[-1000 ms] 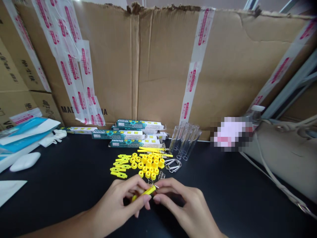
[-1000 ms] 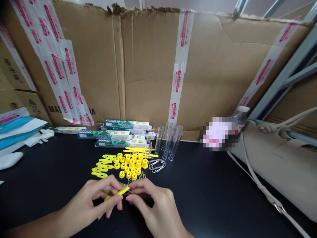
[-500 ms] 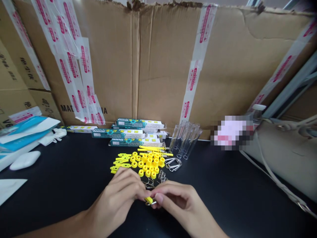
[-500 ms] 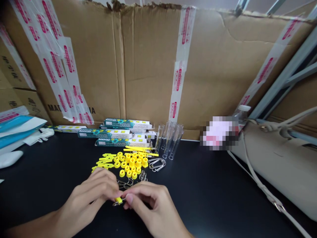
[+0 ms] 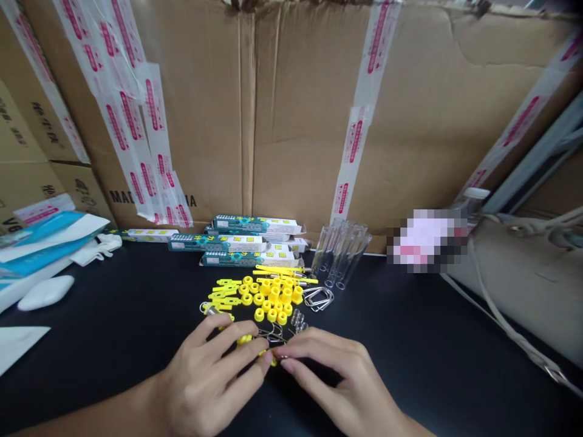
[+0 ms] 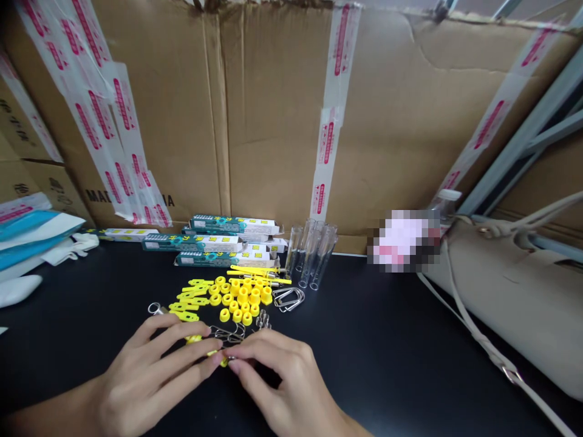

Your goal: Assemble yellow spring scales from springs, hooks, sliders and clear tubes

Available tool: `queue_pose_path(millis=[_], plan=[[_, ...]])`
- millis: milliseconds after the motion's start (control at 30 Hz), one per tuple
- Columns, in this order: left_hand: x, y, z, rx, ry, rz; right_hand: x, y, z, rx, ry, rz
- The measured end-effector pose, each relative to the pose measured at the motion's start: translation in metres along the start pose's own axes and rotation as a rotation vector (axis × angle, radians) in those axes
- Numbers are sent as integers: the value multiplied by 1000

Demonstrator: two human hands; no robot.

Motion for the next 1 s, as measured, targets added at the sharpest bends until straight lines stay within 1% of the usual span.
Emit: queue_pose_path(millis=[100, 233, 367, 433, 600, 667, 733, 867, 1000], plan=[[0, -3, 2, -52, -3, -47, -1, 2, 0, -53, 26, 23], [4, -10, 9, -269, -66, -141, 0, 5, 0, -65, 53, 96], [7, -16, 12, -475, -111, -230, 1, 11, 1, 5, 17, 207], [7, -16, 13, -568, -134, -252, 1, 11, 1, 32, 13, 192], [2, -10, 11, -765, -182, -280, 0, 1, 1, 48, -5, 14], [0, -7, 10, -797, -191, -290, 0, -6, 1, 60, -22, -34], [-2, -5, 9, -801, -190, -331, 0, -10, 2, 95, -18, -33], [-3, -5, 9, -749, -146, -423, 1, -6, 6, 307, -6, 88], [1, -9, 11, -733, -154, -520, -1, 4, 10, 469, -4, 173]])
Point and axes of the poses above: each hand's wrist, its own x-axis towards the middle knuckle, its own z-axis out of the palm, y = z × x, the point moved 3 cm from there along x, towards the middle knuckle, and after that the axes turned 7 degrees about x, right-handed, at the moved point
